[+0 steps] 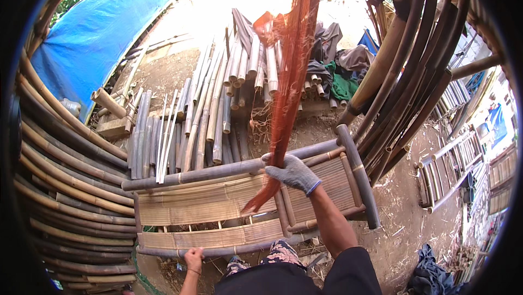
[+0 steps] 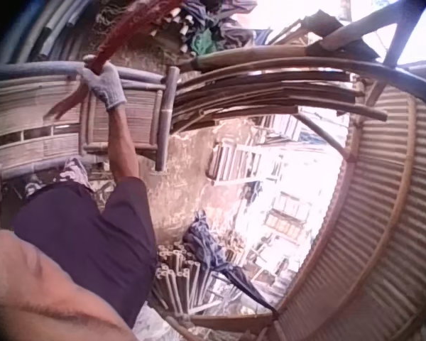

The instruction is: The person secures bamboo slats to a bench frame by weaving twine through them, using a knife to trim a bamboo pole during the process.

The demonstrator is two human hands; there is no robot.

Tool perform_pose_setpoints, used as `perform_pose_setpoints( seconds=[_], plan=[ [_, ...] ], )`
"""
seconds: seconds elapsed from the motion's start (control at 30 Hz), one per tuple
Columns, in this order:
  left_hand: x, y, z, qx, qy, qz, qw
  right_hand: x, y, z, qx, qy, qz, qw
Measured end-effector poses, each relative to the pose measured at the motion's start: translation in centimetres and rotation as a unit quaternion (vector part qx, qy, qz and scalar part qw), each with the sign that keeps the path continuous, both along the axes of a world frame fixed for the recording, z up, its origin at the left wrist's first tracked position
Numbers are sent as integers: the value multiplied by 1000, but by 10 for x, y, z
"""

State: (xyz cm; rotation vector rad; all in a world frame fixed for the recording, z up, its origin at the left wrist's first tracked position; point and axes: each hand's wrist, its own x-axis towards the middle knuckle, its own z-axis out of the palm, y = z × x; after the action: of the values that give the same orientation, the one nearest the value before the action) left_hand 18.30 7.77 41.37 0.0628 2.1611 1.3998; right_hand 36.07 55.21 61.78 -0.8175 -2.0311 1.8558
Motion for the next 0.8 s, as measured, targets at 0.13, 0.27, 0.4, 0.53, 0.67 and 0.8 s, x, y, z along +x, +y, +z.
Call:
perform_pose_setpoints(
  seconds=[0.13, 0.27, 0.4, 0.53, 0.67, 0.8],
  plan=[
    [-59, 104, 115, 442, -48, 92, 891, -42, -15, -10, 40, 54, 47, 997],
    [-83, 257, 214, 454, -38, -186, 870, -78, -53, 37, 309, 42, -25, 950],
    [-66, 355, 277, 273, -95, -403, 868, -65, -40, 70, 380, -142, 187, 894],
    [-69, 320, 303, 319, -69, -307, 894, -33, 95, 82, 289, -100, 256, 917],
    [-65, 264, 303, 326, 19, -263, 908, -75, 299, 62, 452, -29, -360, 816],
    [-48, 232, 333, 317, 77, -254, 911, -109, 435, 62, 364, -57, -457, 810]
  ],
)
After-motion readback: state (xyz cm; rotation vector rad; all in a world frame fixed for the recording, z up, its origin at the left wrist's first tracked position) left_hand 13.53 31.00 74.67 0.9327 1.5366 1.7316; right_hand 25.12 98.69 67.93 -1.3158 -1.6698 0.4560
